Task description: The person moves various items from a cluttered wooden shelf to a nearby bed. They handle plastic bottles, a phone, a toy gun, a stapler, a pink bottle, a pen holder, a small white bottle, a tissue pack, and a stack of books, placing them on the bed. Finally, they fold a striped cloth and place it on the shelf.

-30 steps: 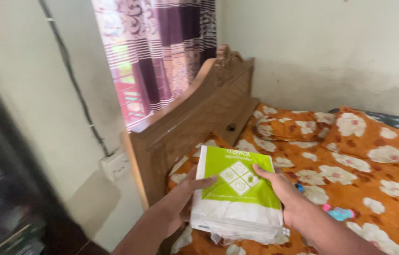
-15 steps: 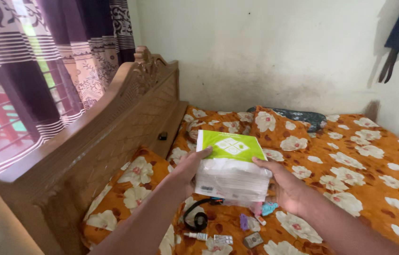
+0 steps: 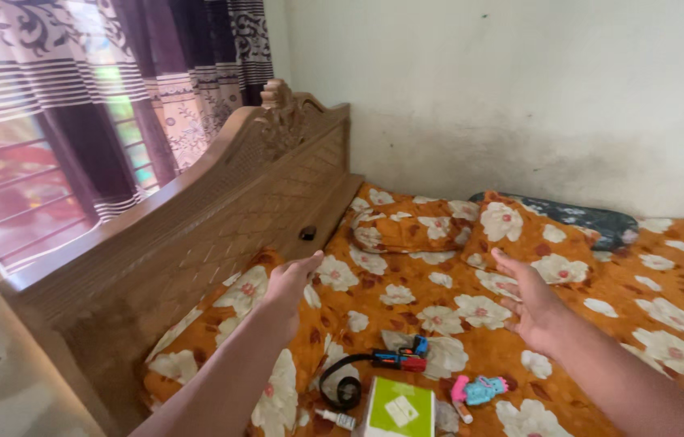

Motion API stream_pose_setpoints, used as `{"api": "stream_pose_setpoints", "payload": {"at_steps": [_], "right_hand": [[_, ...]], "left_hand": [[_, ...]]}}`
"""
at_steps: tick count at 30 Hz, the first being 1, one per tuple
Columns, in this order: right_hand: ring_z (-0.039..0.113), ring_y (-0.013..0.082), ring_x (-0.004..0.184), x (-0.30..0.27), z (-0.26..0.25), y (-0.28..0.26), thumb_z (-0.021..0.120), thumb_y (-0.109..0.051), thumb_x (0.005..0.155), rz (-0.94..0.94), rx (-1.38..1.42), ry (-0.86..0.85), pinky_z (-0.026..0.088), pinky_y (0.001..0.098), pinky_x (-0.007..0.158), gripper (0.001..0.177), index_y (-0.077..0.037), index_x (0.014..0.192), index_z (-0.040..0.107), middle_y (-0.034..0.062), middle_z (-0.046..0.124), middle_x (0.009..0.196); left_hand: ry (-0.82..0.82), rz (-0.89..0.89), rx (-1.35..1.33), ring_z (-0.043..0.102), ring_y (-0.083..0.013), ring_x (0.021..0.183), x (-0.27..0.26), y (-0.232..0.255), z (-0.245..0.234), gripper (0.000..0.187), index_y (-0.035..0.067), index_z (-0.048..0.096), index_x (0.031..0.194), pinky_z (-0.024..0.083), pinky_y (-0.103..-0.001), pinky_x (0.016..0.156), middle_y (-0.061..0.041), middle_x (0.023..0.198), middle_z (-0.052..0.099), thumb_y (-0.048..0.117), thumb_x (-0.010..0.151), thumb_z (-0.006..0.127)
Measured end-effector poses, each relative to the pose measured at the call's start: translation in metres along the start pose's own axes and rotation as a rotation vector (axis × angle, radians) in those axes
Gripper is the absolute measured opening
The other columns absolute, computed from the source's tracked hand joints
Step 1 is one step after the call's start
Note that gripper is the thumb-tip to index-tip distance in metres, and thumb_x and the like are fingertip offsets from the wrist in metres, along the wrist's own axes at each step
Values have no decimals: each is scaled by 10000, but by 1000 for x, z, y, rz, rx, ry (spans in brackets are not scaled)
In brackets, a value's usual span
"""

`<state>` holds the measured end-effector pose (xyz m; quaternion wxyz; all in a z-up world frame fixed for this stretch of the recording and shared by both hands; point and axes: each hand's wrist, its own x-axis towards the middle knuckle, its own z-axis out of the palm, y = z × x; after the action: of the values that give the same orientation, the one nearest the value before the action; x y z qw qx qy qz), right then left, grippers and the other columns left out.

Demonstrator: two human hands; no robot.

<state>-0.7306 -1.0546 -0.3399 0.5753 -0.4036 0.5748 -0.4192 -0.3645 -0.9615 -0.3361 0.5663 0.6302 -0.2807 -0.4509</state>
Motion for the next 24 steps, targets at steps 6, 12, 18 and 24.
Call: {"api": "stream_pose_setpoints", "payload": {"at_steps": [6, 12, 18, 24], "right_hand": [[432, 244, 1445, 21, 52, 4, 617, -514, 872, -64, 24, -239, 316, 475, 1168, 617, -209, 1408, 616, 56, 480, 1578], [685, 207, 1161, -29, 161, -12, 565, -255, 1000, -197, 193, -628, 539, 374, 994, 344, -64, 1275, 646, 64, 717, 1259], [690, 221, 1145, -159, 292, -56, 338, -333, 1072, -204, 197, -1029, 541, 392, 984, 429, -94, 1275, 632, 73, 724, 1244], [698, 256, 1155, -312, 396, -86, 305, -354, 1091, -313, 203, -1452, 556, 398, 1004, 467, -51, 1244, 624, 134, 722, 1239]], "left_hand": [[256, 196, -39, 655, -315, 1157, -48, -4, -36, 431, 43, 745, 993, 476, -558, 1004, -183, 1173, 738, 459, 880, 741], [398, 277, -85, 744, -213, 827, -133, 46, -100, 471, 14, 732, 952, 487, -407, 824, -157, 969, 775, 468, 984, 609], [516, 546, -88, 729, -216, 828, -244, 79, -207, 393, 19, 672, 1191, 562, -352, 788, -117, 988, 785, 308, 928, 638], [865, 571, 41, 720, -180, 947, -401, 94, -321, 498, 42, 583, 1365, 496, -318, 826, -89, 1077, 763, 335, 963, 599]]}}
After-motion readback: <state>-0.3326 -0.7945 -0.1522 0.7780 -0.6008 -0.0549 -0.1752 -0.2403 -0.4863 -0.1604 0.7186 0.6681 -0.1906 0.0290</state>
